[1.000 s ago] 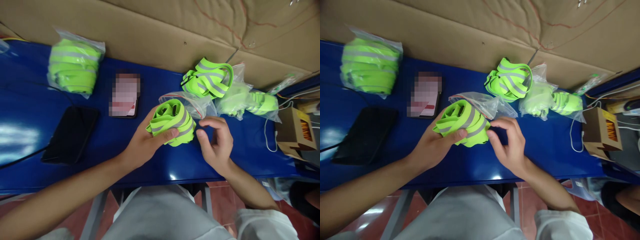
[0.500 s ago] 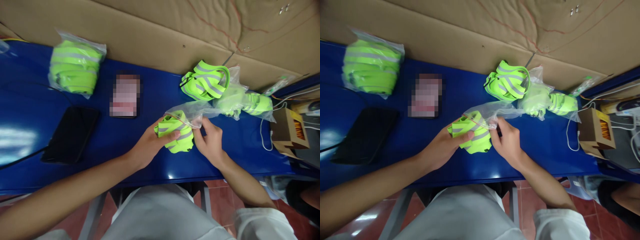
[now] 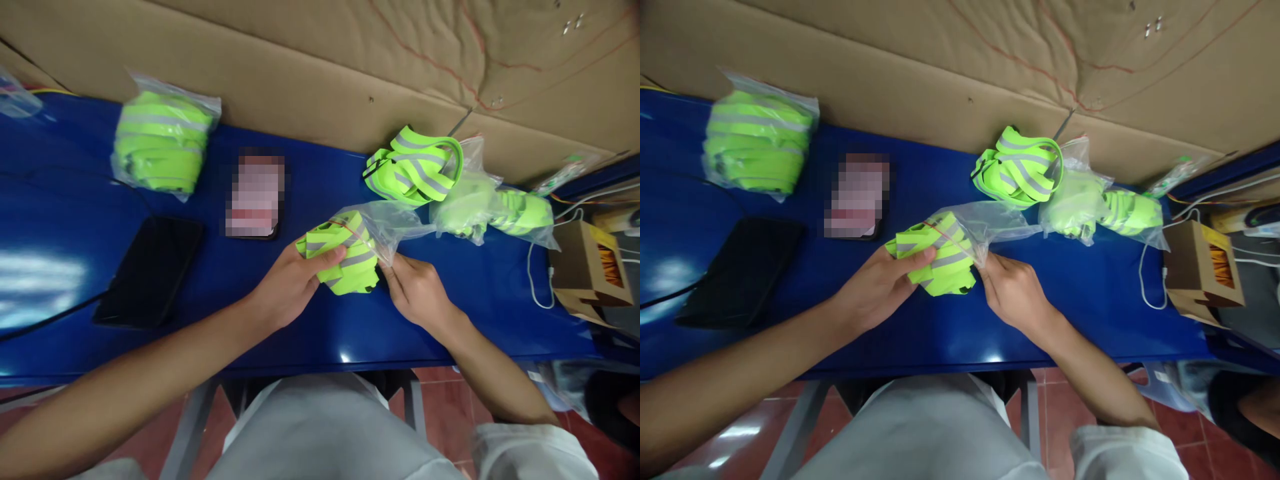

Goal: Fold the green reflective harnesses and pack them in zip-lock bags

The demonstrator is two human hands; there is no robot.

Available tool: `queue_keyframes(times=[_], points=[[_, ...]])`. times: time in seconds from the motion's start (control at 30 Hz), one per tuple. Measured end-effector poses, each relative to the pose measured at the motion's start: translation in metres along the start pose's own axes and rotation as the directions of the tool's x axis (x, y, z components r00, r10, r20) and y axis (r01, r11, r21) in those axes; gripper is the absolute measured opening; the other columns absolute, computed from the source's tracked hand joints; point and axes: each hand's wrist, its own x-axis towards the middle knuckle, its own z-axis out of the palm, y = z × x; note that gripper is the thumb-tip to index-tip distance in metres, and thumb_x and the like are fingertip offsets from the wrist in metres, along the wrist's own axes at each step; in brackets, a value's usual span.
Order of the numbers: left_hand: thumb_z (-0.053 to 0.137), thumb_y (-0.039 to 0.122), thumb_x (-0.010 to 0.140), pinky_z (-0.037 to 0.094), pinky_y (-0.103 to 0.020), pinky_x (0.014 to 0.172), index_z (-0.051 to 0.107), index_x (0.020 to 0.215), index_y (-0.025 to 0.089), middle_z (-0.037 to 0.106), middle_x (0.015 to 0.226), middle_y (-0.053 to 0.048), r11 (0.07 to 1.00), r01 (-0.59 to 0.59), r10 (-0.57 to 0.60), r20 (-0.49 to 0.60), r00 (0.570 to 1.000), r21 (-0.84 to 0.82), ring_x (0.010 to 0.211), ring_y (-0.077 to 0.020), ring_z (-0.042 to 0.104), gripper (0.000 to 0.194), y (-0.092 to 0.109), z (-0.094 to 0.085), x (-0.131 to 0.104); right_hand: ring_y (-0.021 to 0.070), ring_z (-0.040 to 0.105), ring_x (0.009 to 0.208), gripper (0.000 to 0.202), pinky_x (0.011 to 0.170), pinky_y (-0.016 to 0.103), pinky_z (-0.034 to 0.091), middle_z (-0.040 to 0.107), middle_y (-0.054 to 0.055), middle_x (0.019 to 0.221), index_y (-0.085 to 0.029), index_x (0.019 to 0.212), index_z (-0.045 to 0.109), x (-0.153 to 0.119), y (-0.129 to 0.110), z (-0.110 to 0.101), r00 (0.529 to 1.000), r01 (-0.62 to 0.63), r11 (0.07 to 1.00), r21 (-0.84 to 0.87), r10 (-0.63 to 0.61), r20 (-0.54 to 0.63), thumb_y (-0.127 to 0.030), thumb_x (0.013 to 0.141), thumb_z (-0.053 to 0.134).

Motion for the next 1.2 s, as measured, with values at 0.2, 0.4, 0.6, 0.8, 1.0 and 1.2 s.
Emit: queue_keyframes(times=[0.2, 0.4, 0.6, 0.8, 1.0, 1.2], points=[[0.084, 0.026, 0.086, 0.065, -0.024, 0.082, 0.077, 0.114, 0.019, 0.080, 0.110, -0.005, 1.000, 0.010, -0.010, 0.051, 0.999, -0.018, 0.097, -0.0192, 0.077, 0.030, 0.004, -0.001, 0.001, 0.0114, 0.057, 0.058, 0.024, 0.058, 0.025, 0.040, 0.062, -0.002, 0.070, -0.020, 0.089, 0.055, 0.003, 0.008, -0.007, 0.984, 0.093, 0.968, 0.235, -0.125, 0.128, -0.021, 0.109, 0.044], [0.079, 0.030, 0.091, 0.065, -0.030, 0.089, 0.075, 0.118, 0.017, 0.079, 0.117, -0.007, 0.998, -0.059, 0.058, 0.066, 0.996, 0.027, 0.104, -0.0222, 0.076, 0.030, 0.003, 0.001, -0.002, 0.0166, 0.053, 0.056, 0.024, 0.058, 0.032, 0.037, 0.061, 0.003, 0.066, -0.017, 0.079, 0.057, -0.001, -0.009, 0.008, 0.975, 0.220, 0.966, -0.139, -0.212, 0.068, -0.010, 0.098, 0.043], [0.087, 0.031, 0.083, 0.061, -0.032, 0.098, 0.069, 0.126, 0.019, 0.075, 0.125, -0.008, 0.991, -0.092, 0.090, 0.024, 0.996, 0.099, 0.114, -0.0233, 0.072, 0.048, 0.001, -0.002, 0.002, 0.0153, 0.061, 0.063, 0.021, 0.063, 0.031, 0.041, 0.066, 0.001, 0.072, -0.018, 0.078, 0.062, 0.000, -0.012, -0.015, 0.989, 0.048, 0.993, -0.109, -0.033, 0.143, -0.015, 0.098, 0.054], [0.087, 0.036, 0.082, 0.058, -0.032, 0.096, 0.067, 0.128, 0.021, 0.071, 0.123, -0.006, 0.894, -0.167, 0.090, 0.198, 0.976, 0.416, 0.112, -0.0220, 0.069, 0.053, -0.001, -0.006, -0.001, 0.0142, 0.063, 0.075, 0.005, 0.072, 0.029, 0.051, 0.068, 0.002, 0.084, -0.019, 0.100, 0.068, 0.001, -0.020, -0.031, 0.968, -0.079, 0.976, 0.201, 0.123, -0.217, -0.019, 0.095, 0.068], [0.078, 0.041, 0.090, 0.050, -0.035, 0.108, 0.062, 0.127, 0.022, 0.063, 0.125, -0.004, 0.671, -0.275, 0.070, 0.310, 0.948, 0.689, 0.116, -0.0202, 0.063, 0.044, -0.001, -0.002, -0.009, 0.0159, 0.068, 0.089, 0.026, 0.081, 0.031, 0.058, 0.073, 0.006, 0.104, -0.019, 0.123, 0.070, 0.001, -0.027, -0.015, 0.984, -0.014, 0.947, 0.322, 0.070, -0.162, -0.016, 0.098, 0.068], [0.071, 0.045, 0.095, 0.050, -0.040, 0.107, 0.051, 0.126, 0.023, 0.059, 0.130, -0.007, 0.530, -0.349, 0.127, 0.334, 0.934, 0.773, 0.116, -0.0220, 0.062, 0.044, -0.003, 0.002, -0.019, 0.0147, 0.067, 0.086, 0.027, 0.079, 0.030, 0.059, 0.070, 0.006, 0.102, -0.017, 0.122, 0.071, 0.000, -0.036, -0.016, 0.973, 0.001, 0.926, 0.379, 0.087, -0.215, -0.013, 0.095, 0.069]])
